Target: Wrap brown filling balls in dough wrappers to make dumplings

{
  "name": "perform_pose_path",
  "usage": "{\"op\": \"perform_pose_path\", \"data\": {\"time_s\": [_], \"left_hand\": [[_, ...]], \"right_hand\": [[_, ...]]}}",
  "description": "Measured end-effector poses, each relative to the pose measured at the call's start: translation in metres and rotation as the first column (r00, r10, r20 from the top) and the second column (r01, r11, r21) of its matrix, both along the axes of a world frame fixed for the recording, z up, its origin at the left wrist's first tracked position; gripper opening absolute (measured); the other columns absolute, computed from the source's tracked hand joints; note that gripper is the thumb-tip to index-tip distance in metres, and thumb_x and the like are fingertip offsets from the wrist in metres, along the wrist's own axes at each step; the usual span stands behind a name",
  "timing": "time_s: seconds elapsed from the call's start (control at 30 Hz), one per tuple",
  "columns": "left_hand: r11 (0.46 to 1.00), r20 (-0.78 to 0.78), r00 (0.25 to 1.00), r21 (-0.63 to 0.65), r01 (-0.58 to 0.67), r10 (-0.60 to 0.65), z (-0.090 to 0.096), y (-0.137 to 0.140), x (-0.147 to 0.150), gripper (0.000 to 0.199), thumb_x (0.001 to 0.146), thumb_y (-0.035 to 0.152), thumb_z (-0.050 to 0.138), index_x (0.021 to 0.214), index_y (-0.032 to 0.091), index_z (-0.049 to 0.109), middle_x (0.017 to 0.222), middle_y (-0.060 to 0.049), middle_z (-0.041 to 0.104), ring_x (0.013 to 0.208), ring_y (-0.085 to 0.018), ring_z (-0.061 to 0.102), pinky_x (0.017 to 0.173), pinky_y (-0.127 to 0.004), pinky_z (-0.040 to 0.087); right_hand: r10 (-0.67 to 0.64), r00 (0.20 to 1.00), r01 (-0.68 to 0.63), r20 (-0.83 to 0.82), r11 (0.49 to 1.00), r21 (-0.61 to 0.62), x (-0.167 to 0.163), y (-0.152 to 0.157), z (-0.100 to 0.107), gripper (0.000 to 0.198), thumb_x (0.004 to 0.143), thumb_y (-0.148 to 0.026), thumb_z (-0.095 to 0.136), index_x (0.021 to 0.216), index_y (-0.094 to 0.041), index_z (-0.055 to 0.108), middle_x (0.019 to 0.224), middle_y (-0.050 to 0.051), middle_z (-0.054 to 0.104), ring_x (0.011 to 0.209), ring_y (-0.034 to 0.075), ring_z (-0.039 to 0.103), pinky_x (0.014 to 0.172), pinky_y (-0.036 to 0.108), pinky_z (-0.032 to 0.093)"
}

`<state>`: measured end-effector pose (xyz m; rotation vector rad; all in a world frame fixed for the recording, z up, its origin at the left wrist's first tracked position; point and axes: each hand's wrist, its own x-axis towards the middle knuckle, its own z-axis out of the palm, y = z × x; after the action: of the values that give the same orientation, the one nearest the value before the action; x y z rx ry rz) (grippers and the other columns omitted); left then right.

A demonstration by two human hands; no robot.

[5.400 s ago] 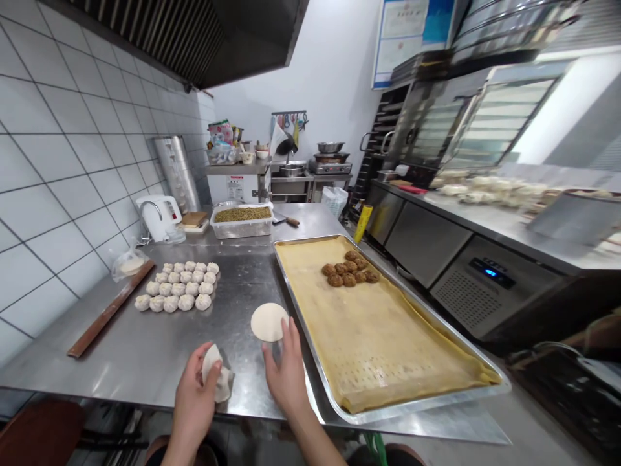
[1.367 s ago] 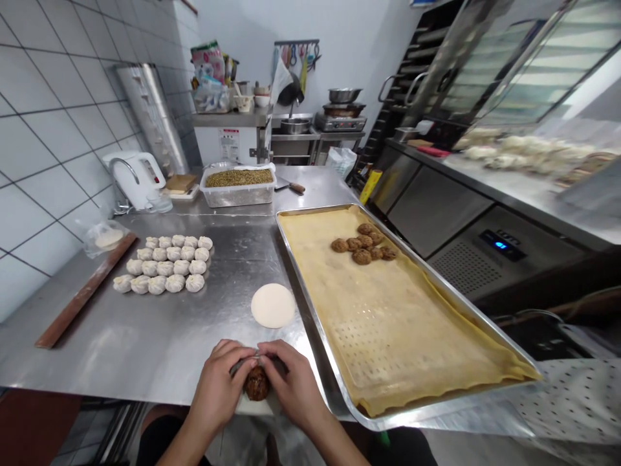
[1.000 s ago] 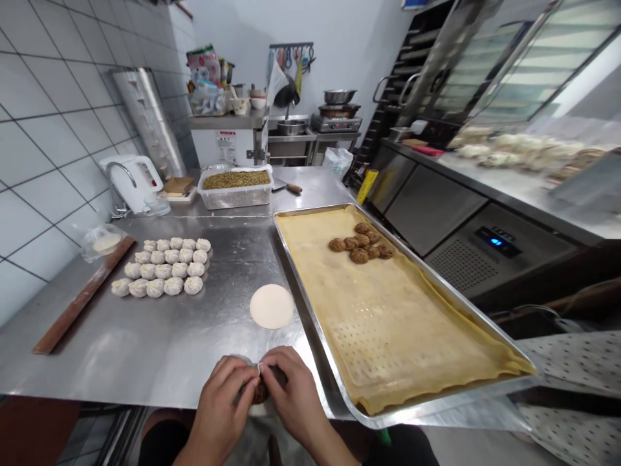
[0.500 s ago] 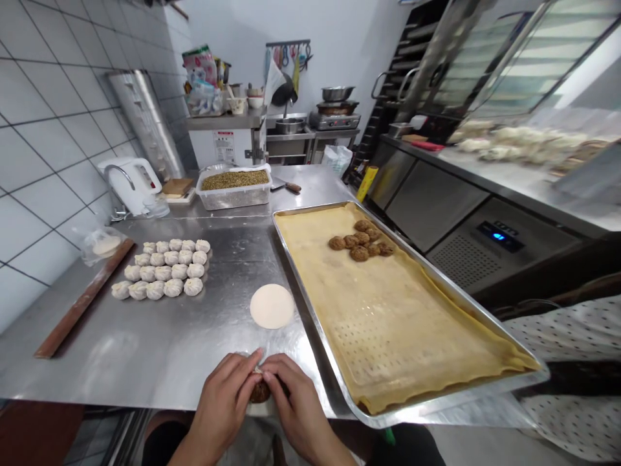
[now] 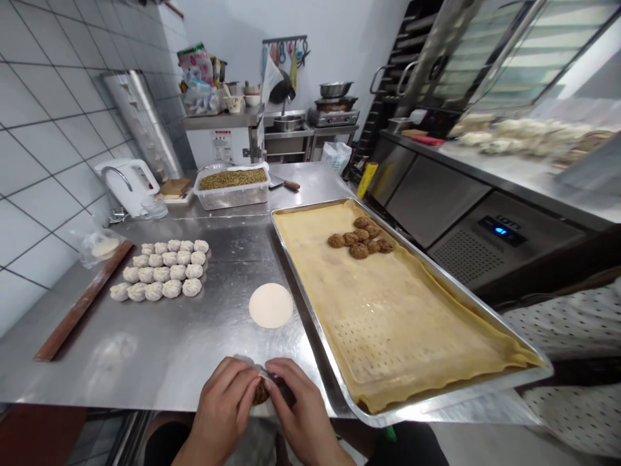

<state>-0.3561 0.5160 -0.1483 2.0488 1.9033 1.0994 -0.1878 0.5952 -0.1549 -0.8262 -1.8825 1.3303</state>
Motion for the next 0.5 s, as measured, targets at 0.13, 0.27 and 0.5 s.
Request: {"op": "perform_pose_path", "data": {"time_s": [0.13,0.27,0.5], "left_hand": [[1.0,-0.02,1.0,0.007,-0.006,0.006,0.0016,0.0004,0.0023,0.024,0.101,0.016,0.05,0.117,0.021,0.067,0.099,-0.007,0.07,0.093,-0.018,0.066,0.084,-0.033,0.059],[0.998,-0.051,0.998,-0.056,0.03,-0.032,-0.0002,-0.0009,0.0001,0.036,0.102,0.016,0.051,0.136,0.025,0.06,0.101,-0.006,0.069,0.093,-0.017,0.066,0.081,-0.03,0.059],[0.999,-0.039,0.998,-0.039,0.038,-0.04,-0.0013,-0.0004,0.0043,0.028,0.101,0.012,0.048,0.122,0.022,0.065,0.101,-0.008,0.067,0.095,-0.02,0.063,0.085,-0.037,0.056]], "right_hand": [[-0.078,0.997,0.079,0.011,0.991,-0.112,-0.0019,0.002,0.0014,0.023,0.101,-0.033,0.058,0.086,-0.023,0.072,0.092,0.005,0.071,0.088,0.02,0.069,0.08,0.032,0.057],[0.035,0.999,-0.035,-0.024,0.999,0.003,0.0008,-0.0019,0.0002,0.022,0.104,-0.027,0.051,0.108,-0.027,0.072,0.11,0.007,0.072,0.104,0.021,0.068,0.093,0.034,0.057],[-0.082,0.996,0.083,0.016,0.992,-0.096,0.0019,0.0001,-0.0016,0.024,0.102,-0.032,0.057,0.085,-0.024,0.072,0.093,0.006,0.071,0.089,0.02,0.069,0.081,0.032,0.056]]}}
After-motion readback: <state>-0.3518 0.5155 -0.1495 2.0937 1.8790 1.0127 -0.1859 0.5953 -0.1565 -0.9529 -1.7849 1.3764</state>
